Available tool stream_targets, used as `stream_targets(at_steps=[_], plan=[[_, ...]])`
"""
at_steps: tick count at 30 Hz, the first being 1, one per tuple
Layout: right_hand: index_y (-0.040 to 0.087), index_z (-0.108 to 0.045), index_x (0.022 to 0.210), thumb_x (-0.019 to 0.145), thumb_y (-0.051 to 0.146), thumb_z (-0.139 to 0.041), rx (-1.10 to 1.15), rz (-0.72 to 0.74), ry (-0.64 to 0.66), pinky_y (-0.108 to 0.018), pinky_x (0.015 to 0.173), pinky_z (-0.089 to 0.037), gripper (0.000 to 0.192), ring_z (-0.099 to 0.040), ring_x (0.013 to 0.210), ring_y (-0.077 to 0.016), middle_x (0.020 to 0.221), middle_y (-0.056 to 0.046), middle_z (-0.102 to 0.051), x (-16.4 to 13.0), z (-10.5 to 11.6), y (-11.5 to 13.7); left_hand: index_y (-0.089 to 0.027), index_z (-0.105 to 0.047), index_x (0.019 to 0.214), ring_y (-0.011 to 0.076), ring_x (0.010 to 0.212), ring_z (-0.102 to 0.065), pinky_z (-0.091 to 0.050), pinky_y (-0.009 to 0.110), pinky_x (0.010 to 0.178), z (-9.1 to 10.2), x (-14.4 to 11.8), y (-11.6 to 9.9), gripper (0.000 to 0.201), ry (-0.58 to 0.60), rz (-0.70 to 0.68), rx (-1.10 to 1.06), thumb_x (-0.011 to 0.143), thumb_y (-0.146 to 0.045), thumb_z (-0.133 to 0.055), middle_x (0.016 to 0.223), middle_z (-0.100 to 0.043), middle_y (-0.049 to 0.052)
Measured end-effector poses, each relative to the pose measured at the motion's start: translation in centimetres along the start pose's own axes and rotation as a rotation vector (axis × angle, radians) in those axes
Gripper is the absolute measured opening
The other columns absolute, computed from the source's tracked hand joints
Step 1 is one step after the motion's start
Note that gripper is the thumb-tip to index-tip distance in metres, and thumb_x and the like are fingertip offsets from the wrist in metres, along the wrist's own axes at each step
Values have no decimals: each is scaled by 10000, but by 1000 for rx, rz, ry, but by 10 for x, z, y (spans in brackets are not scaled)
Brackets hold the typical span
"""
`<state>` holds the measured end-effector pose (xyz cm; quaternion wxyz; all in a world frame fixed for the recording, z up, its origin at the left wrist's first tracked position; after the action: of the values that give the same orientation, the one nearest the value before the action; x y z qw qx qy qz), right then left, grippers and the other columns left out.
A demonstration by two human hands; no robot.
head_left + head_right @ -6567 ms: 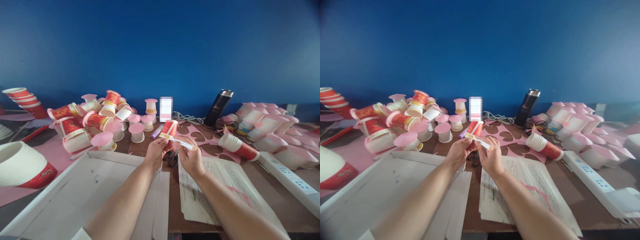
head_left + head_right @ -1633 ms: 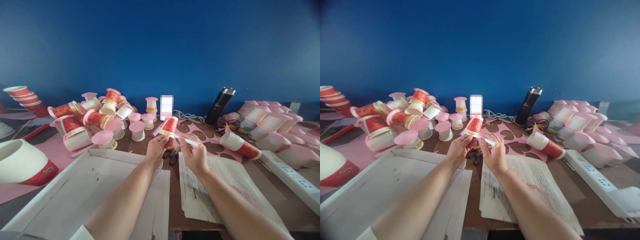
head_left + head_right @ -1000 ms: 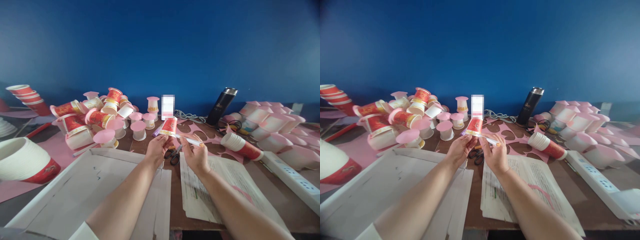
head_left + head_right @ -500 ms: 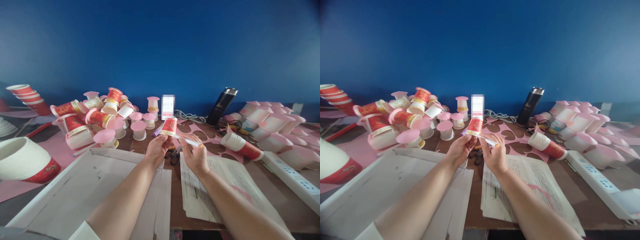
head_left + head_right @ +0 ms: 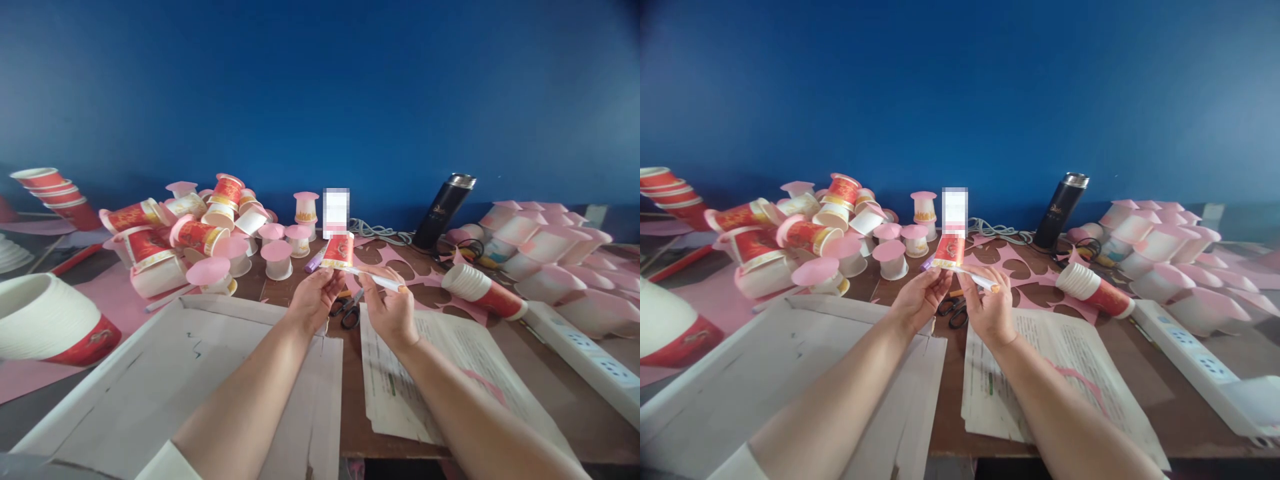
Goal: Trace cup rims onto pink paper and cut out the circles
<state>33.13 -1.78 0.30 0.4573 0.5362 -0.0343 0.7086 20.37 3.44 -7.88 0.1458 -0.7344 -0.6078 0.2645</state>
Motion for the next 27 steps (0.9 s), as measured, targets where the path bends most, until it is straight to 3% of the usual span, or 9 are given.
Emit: stream_targets(at_steps=[16, 22, 27], plan=[[242, -665, 962, 902, 296, -517, 3, 5, 1, -396, 829, -479, 169, -642, 866, -209, 902, -44, -709, 0, 0, 0, -71, -638, 781, 131, 754, -666, -566, 221, 733, 0, -1, -1, 66, -11, 2, 5, 805, -50, -581, 813, -675, 98], [229, -638, 1082, 902, 288, -515, 112, -83, -110, -391, 779, -527, 225, -665, 872, -207, 1021, -73, -693, -3, 7, -12, -81, -641, 819, 120, 766, -660, -563, 212, 736, 0, -1, -1, 78, -24, 6, -11, 817, -51, -568, 830, -672, 88], [223, -632, 1101, 897, 279, -526, 136, -102, -105, -389, 765, -541, 236, -672, 877, -211, 1040, -81, -685, -5, 5, -15, -74, -640, 835, 117, 763, -662, -564, 203, 731, 0, 0, -1, 82, -12, 9, -25, 821, -49, -563, 831, -666, 87]])
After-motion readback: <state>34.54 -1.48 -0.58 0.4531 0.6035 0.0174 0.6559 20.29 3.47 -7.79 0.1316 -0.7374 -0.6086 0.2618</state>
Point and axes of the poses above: each hand's wrist, its own x-axis towards the middle knuckle, its own z-axis out of the back of the hand, y = z × x, the point moved 7 cm from there along x, towards the middle knuckle
